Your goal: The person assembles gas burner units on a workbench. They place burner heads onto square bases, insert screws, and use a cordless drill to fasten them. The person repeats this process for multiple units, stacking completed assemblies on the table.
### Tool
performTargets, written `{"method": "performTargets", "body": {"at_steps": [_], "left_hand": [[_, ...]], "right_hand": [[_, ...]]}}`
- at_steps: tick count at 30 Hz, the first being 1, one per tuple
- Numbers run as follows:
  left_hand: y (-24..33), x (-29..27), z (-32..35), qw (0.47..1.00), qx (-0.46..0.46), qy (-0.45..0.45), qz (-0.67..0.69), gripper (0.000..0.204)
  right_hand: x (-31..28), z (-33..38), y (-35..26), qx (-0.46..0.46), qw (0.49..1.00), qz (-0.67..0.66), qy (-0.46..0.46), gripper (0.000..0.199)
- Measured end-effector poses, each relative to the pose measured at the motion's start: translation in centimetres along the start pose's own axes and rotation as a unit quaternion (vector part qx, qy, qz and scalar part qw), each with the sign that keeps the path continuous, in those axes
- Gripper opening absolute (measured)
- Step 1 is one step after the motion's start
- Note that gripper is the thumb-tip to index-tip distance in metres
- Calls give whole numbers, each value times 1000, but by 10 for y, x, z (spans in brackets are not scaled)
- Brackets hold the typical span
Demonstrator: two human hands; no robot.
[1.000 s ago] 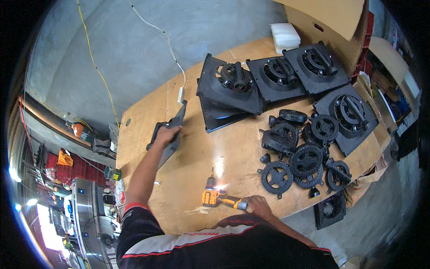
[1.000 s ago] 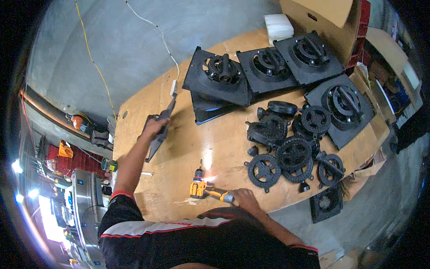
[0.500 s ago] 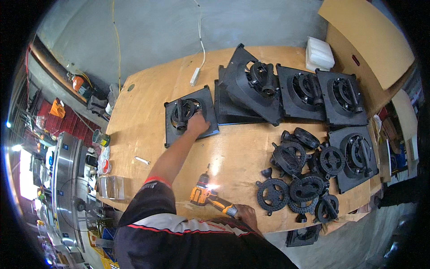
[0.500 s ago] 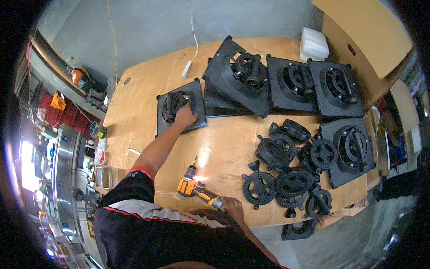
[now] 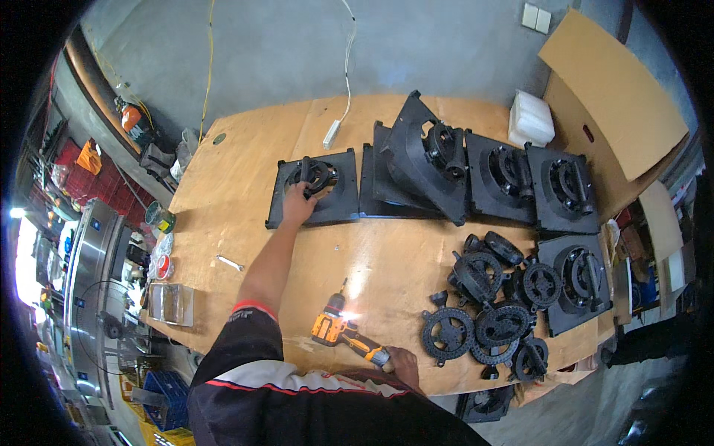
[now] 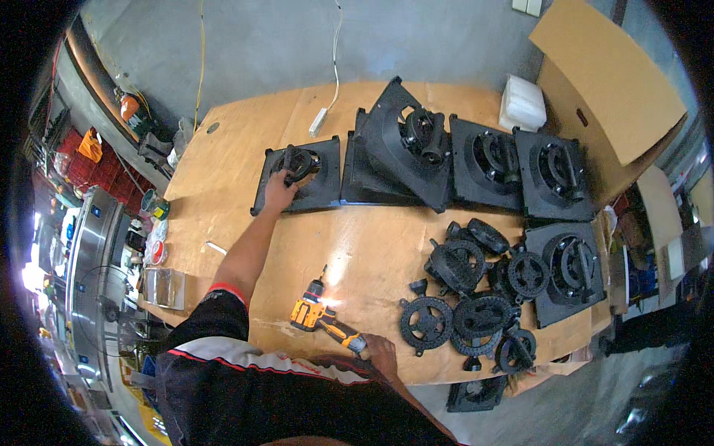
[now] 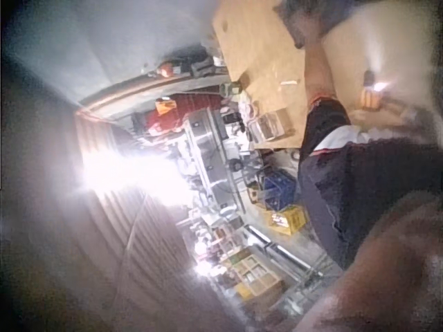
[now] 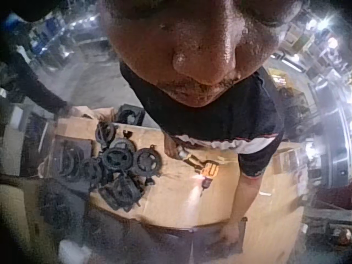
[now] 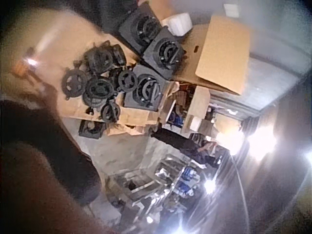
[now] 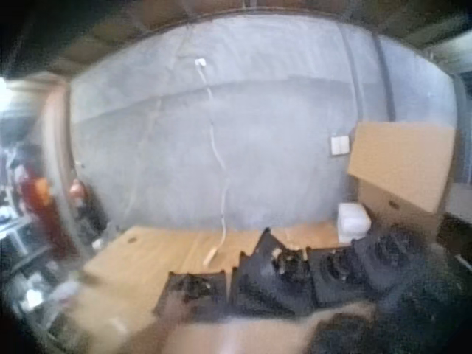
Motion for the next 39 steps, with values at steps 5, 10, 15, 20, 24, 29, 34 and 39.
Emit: {"method": "performTargets", "body": {"at_steps": [5, 10, 15, 20, 24, 29, 34, 39], "left_hand": [[-27, 20, -41, 996, -33, -71, -42, 27], [-14, 13, -36, 992, 64, -66, 81, 56], [-9, -6, 62, 975, -48, 42, 212, 67], [-137, -94, 227, 942, -165, 6, 293, 31], [-319, -228, 292, 945, -307, 110, 11, 24], [-476, -222, 334, 943, -246, -190, -123, 27], [-470, -297, 325, 959, -280, 27, 31, 29], [-557, -268, 355, 953, -252, -134, -103, 30]], "right_hand": [[10, -3, -2, -4, 1000, 5, -8, 64], [6, 1, -9, -50, 997, 13, 57, 57], [20, 18, 6, -19, 990, 80, 111, 64], [24, 22, 10, -26, 991, 83, 98, 71], [28, 18, 20, -22, 986, 126, 108, 74], [25, -6, -4, 6, 982, 129, 135, 76], [34, -25, -26, 13, 973, 197, 123, 72], [34, -28, 7, 110, 970, 133, 173, 69]]}}
Point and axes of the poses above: each hand's wrist, its own z-axis away from the middle knuckle, its own x-axis out of the palm, y = z × x, the point moved 6 cm from there along -z, towards the middle knuckle, and after that the axes turned 10 degrees about -z, right-handed, at the moved point
